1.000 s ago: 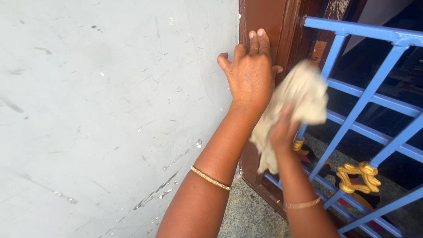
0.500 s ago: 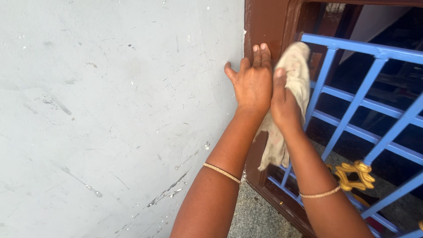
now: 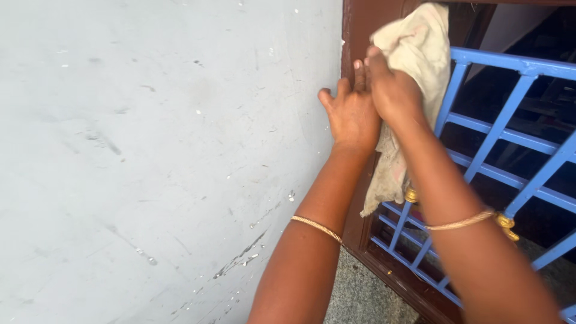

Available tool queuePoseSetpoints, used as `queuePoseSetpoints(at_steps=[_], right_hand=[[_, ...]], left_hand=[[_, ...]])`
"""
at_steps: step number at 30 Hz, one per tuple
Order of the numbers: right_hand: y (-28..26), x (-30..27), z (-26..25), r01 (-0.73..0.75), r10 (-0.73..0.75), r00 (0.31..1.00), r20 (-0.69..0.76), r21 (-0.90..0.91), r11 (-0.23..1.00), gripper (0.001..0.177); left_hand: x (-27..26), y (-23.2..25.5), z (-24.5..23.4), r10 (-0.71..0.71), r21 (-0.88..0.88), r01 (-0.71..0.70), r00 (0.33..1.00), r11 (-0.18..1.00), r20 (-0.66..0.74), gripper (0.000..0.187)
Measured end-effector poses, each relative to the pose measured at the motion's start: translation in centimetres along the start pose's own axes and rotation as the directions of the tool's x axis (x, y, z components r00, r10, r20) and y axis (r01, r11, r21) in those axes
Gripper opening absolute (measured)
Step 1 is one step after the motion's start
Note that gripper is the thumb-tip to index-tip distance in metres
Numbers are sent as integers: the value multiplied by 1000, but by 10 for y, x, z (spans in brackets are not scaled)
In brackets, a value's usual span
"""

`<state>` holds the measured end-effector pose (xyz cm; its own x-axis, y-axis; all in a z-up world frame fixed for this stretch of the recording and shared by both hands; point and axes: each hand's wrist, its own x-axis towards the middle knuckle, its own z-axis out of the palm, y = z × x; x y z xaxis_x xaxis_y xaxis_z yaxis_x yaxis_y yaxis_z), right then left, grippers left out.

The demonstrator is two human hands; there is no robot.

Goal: The person cleans the bottom edge of a door frame and the adjacent floor using a dark cloth and a light-colored cloth, rinsing the dark cloth in a pink bucket of water and wiping the surfaces.

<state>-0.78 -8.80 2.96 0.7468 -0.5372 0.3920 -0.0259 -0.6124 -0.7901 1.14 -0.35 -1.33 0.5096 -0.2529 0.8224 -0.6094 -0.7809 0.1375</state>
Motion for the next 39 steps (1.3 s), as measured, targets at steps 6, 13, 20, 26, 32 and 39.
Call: queuePoseSetpoints(at_steps=[6, 13, 20, 26, 32, 39], right_hand=[[-40, -2, -12, 766, -819, 520, 242, -557, 322, 26], [-41, -14, -5, 635, -755, 627, 194, -688, 350, 15], [39, -63, 45, 632, -718, 646, 260, -710, 312, 12], [139, -112, 98, 670, -648, 668, 365, -674, 310, 13], [231, -169, 147, 691, -548, 696, 464, -639, 336, 15], [319, -243, 171, 707, -430, 707, 562, -584, 399, 17]], left_hand=[[4, -6, 3, -110, 4, 114, 946, 993, 306, 37], [-199, -52, 19, 23, 119, -119, 798, 986, 602, 38], [-418, -83, 44, -183, 192, 3, 310, 981, 933, 34], [-490, -65, 77, -193, 204, -102, 108, 974, 975, 74], [-492, -41, 86, -142, 134, -205, -24, 970, 990, 68], [-474, -27, 91, -140, 98, -255, -151, 962, 979, 64]])
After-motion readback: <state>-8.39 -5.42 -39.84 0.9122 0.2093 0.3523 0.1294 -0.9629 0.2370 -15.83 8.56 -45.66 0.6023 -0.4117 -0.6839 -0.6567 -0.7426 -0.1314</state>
